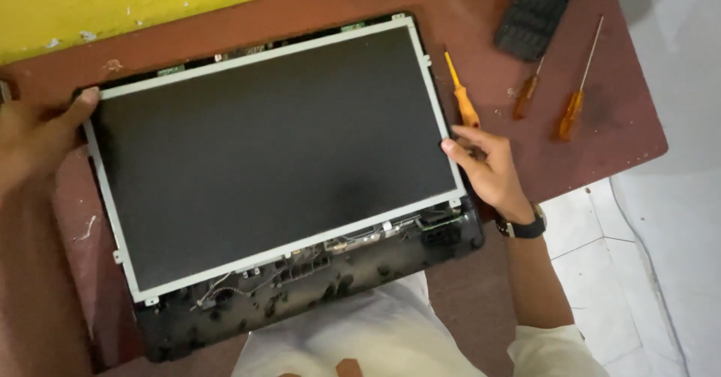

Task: Technician disassembling and reassembling a computer monitor, including disconnecting ribbon cables and using a screwdriver to secure the frame.

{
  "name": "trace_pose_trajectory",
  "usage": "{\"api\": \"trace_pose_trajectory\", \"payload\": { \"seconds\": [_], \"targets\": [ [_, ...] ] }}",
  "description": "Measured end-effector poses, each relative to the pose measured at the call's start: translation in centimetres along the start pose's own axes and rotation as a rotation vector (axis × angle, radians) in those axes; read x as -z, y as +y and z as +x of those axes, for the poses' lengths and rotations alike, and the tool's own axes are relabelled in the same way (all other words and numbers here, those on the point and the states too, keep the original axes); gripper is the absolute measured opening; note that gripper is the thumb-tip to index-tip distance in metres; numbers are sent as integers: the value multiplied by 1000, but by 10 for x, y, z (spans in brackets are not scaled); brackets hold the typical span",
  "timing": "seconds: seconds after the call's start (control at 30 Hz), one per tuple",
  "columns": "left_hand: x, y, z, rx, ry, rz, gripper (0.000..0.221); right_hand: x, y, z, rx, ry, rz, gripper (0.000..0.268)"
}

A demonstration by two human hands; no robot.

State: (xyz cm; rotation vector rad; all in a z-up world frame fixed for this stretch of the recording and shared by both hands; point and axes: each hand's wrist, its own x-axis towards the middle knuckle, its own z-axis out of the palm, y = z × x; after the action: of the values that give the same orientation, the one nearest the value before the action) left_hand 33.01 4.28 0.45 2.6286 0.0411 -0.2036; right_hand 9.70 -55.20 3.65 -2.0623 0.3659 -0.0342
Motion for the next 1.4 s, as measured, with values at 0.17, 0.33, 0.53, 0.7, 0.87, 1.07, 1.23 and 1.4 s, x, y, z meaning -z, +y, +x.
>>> {"api": "trace_pose_trajectory", "payload": {
  "seconds": [0.17, 0.33, 0.53, 0.7, 0.87, 1.07, 1.23, 1.4],
  "targets": [
    [5, 76, -56, -432, 285, 37, 61, 32, -46, 4, 320, 273, -271, 24],
    [-1, 268, -99, -819, 44, -17, 73, 26, -20, 38, 411, 204, -610, 39],
    [-88, 359, -81, -1311, 43, -118, 39, 54, -46, 47, 598, 602, -589, 32],
    [-159, 414, -45, -1151, -157, -700, 8, 84, -68, 77, 886, 836, 126, 20],
    [-192, 409, -30, -827, -218, -811, 8, 76, -41, 107, 871, 766, 32, 29],
    [-184, 408, -30, -723, -273, -886, 3, 73, -26, 118, 810, 741, -100, 27],
    [-181, 409, -30, -681, -300, -920, 5, 71, -21, 121, 790, 702, -163, 27],
    [-180, 408, -33, -692, -299, -948, 6, 70, -22, 119, 781, 748, -133, 29]
  ]
}}
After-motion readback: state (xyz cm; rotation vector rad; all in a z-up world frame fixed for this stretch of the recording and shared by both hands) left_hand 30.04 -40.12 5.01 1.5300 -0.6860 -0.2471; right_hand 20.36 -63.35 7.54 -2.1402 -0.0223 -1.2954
